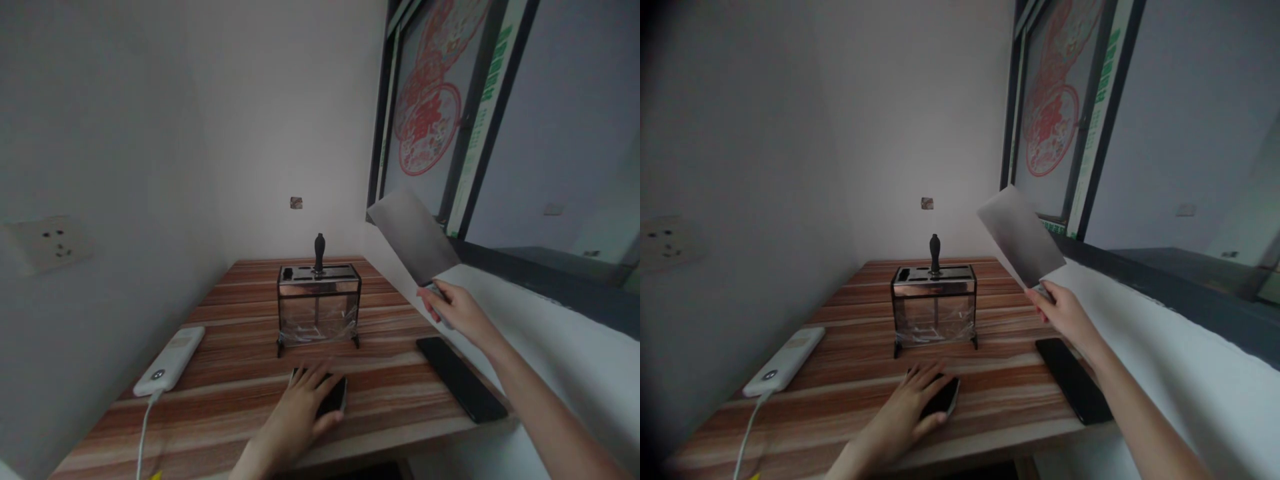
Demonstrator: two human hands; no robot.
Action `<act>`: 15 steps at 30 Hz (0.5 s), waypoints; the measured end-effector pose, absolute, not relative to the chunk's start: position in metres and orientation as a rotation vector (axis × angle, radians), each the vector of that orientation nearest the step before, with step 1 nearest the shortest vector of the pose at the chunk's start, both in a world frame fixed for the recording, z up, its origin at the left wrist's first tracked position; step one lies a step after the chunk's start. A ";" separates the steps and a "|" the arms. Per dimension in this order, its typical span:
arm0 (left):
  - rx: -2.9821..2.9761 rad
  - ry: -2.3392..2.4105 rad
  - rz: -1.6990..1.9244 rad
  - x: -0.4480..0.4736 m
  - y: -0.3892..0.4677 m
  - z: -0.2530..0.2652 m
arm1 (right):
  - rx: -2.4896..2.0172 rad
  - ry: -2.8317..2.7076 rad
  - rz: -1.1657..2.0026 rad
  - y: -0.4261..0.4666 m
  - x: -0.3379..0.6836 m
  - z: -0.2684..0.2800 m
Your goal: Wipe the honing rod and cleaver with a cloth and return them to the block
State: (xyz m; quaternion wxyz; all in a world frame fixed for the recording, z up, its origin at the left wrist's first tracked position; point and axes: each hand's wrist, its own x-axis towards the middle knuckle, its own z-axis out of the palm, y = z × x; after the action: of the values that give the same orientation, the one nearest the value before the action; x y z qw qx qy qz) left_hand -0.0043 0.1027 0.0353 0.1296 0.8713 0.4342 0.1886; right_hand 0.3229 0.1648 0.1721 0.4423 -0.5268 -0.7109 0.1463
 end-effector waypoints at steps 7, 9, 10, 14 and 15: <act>2.103 1.383 1.857 -0.038 0.152 0.069 | -1.563 -2.062 -0.248 0.199 0.344 0.245; 1.896 1.374 2.027 -0.047 0.173 0.065 | -1.617 -2.150 -0.440 0.209 0.342 0.267; 1.801 1.351 2.048 -0.051 0.183 0.060 | -1.628 -2.205 -0.488 0.214 0.340 0.278; 1.726 1.304 1.930 -0.063 0.212 0.029 | -1.760 -2.338 -0.711 0.230 0.328 0.323; 1.735 1.291 1.878 -0.066 0.217 0.022 | -1.777 -2.365 -0.770 0.232 0.324 0.333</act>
State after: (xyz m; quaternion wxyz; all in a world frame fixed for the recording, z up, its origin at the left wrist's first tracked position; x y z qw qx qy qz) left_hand -0.0656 0.2167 0.0219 0.1382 0.6000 0.4462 0.6494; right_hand 0.3242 0.2323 0.3335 0.0423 -0.5807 -0.7731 -0.2516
